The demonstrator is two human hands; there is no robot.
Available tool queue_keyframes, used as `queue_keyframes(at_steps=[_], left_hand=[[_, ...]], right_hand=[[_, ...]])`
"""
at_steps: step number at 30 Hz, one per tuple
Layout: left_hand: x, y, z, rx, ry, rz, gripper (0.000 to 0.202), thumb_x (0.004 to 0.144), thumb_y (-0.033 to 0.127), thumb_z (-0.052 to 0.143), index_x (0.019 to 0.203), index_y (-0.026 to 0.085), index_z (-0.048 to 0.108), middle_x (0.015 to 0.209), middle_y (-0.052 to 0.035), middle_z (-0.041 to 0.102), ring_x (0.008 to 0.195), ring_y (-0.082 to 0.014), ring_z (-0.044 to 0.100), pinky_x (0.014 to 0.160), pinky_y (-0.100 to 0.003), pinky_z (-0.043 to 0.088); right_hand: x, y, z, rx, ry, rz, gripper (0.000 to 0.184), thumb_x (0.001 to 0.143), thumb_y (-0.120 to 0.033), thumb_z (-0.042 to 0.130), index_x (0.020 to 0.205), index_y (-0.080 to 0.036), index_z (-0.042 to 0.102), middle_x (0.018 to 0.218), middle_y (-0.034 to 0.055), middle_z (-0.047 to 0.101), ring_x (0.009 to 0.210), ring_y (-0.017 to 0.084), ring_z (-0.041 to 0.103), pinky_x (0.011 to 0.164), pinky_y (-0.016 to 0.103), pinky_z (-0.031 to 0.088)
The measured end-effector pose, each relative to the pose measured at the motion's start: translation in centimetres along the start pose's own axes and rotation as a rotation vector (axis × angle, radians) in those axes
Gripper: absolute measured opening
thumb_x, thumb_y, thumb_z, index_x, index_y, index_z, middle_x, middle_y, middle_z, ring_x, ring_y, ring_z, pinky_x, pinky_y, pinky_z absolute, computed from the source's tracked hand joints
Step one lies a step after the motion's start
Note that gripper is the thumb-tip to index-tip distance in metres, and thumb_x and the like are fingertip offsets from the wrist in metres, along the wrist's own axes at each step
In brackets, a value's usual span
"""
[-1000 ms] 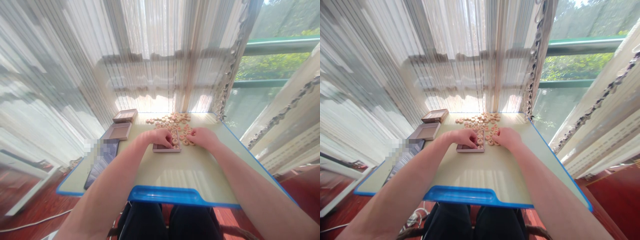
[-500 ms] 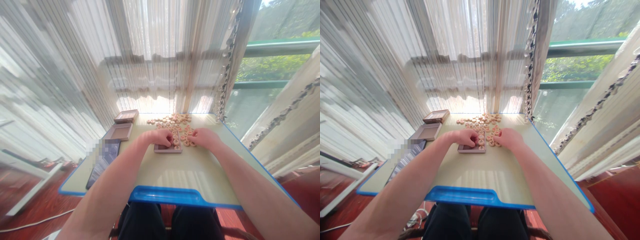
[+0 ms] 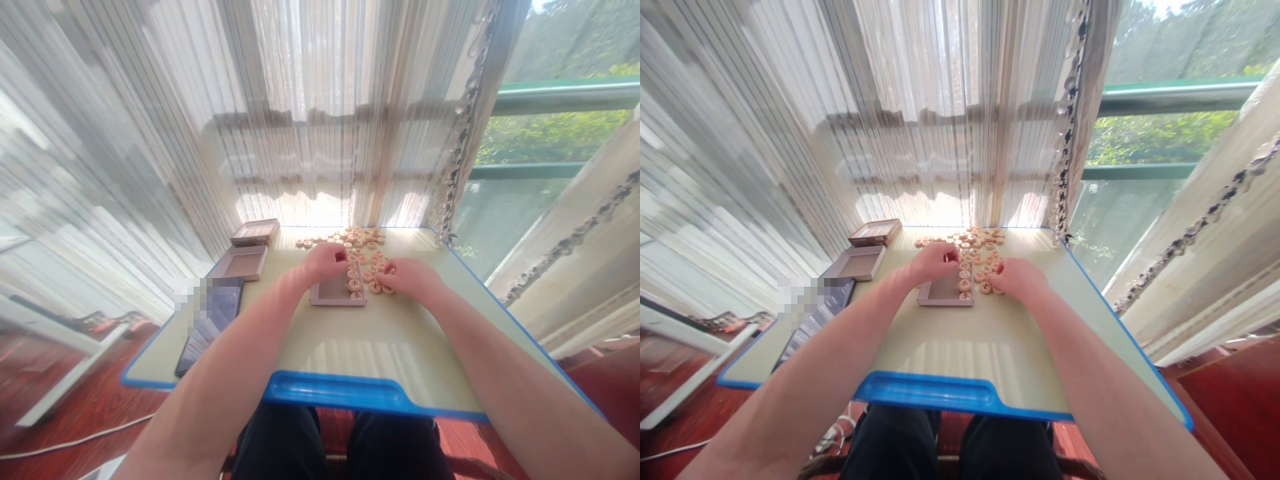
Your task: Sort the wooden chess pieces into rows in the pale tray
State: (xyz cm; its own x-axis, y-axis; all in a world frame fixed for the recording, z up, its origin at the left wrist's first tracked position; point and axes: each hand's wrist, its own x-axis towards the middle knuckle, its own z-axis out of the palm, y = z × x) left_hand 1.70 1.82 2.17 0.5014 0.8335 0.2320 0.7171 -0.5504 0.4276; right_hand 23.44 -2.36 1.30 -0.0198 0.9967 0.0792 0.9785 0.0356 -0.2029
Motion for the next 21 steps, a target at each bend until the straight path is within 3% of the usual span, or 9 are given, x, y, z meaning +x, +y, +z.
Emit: queue_keyframes(at_steps=[5, 11, 21], left_hand=[[-0.1, -0.6, 0.3, 0.222, 0.057, 0.068, 0.012, 0.071, 0.022, 0.047, 0.073, 0.018, 0.058, 0.076, -0.0020, 0.061, 0.073, -0.0160, 0.054, 0.066, -0.026, 0.041], [-0.4, -0.6, 0.3, 0.477, 0.097, 0.087, 0.016, 0.071, 0.019, 0.049, 0.083, 0.019, 0.060, 0.090, -0.0056, 0.062, 0.092, -0.0225, 0.054, 0.080, -0.033, 0.043], [-0.2, -1.2, 0.5, 0.508, -0.004, 0.055, 0.016, 0.077, 0.017, 0.045, 0.084, 0.019, 0.059, 0.091, -0.0045, 0.061, 0.087, -0.0194, 0.058, 0.078, -0.031, 0.044]], right_hand=[[0.0, -0.1, -0.1, 0.020, -0.057, -0.020, 0.037, 0.069, -0.055, 0.051, 0.081, -0.024, 0.067, 0.083, 0.0044, 0.068, 0.076, 0.021, 0.058, 0.054, 0.026, 0.033], [0.0, -0.1, -0.1, 0.022, -0.008, -0.040, 0.036, 0.072, -0.051, 0.049, 0.087, -0.024, 0.067, 0.085, 0.0047, 0.067, 0.076, 0.020, 0.058, 0.055, 0.026, 0.033], [-0.3, 0.5, -0.7, 0.031, -0.057, -0.036, 0.044, 0.067, -0.049, 0.053, 0.100, -0.024, 0.066, 0.095, 0.0066, 0.068, 0.082, 0.023, 0.059, 0.059, 0.027, 0.036]])
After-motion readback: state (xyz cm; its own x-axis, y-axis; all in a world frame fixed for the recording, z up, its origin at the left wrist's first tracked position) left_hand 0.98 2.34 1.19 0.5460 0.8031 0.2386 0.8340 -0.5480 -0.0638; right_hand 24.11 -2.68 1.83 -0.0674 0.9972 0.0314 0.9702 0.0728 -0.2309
